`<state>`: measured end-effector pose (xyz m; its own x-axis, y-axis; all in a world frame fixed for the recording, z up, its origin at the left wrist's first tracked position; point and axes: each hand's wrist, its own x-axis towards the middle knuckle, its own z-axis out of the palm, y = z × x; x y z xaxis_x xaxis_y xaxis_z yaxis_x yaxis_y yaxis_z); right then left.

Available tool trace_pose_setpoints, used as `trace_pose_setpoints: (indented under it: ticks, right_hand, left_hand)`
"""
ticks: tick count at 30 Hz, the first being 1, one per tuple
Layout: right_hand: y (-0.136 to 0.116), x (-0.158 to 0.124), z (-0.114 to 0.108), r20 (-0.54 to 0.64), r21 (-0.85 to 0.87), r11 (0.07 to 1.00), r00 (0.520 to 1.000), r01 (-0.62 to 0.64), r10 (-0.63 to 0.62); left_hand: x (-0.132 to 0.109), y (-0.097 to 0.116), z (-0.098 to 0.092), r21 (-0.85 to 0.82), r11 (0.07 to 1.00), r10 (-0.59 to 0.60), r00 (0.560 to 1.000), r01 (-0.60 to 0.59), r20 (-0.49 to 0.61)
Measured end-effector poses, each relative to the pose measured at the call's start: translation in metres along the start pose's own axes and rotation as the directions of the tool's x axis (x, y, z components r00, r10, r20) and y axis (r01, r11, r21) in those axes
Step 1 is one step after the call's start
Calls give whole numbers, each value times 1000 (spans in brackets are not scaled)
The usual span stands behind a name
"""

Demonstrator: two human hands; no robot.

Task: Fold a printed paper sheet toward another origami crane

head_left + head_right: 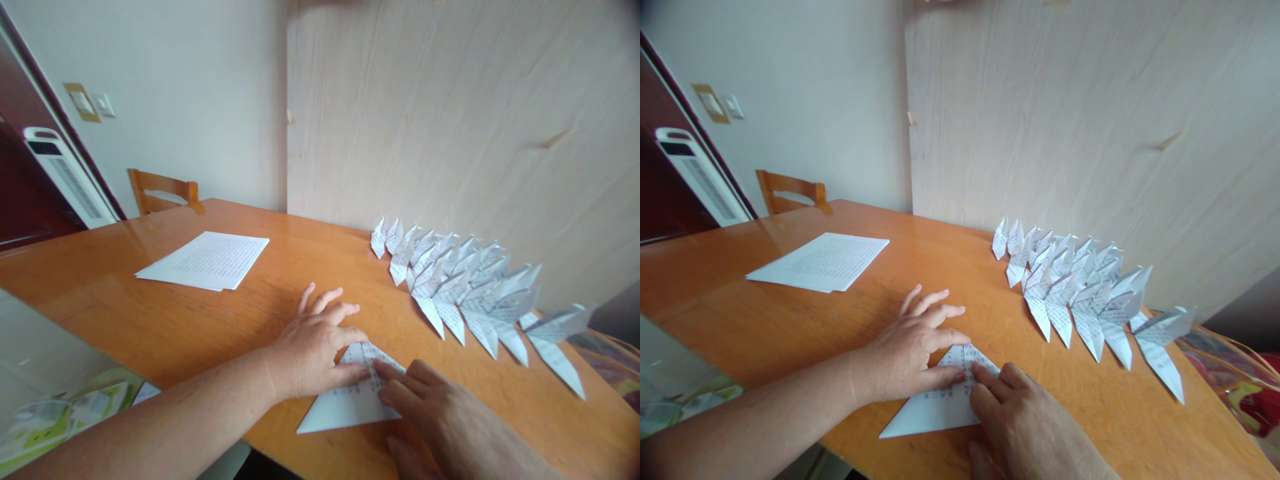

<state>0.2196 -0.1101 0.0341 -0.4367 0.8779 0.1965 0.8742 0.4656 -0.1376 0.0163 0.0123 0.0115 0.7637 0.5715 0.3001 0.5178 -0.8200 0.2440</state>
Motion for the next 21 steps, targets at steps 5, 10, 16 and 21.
trace_pose_setpoints:
  ticks: [5,10,16,21]
  right_hand:
    - [3,-1,0,-3,9,1000,1000,24,-24]
    - [1,-3,1,14,1,1000,1000,-4,4]
    - [0,1,0,96,37,999,995,-32,28]
    - [-3,2,-4,131,35,996,989,-77,72]
  left_hand:
    - [0,0,-1,-14,1000,2,1000,-2,9]
    - [1,0,-3,-18,1000,6,1000,-6,25]
    - [2,1,-2,-31,999,-20,1000,20,10]
    - [1,1,0,-42,999,-26,1000,25,-15]
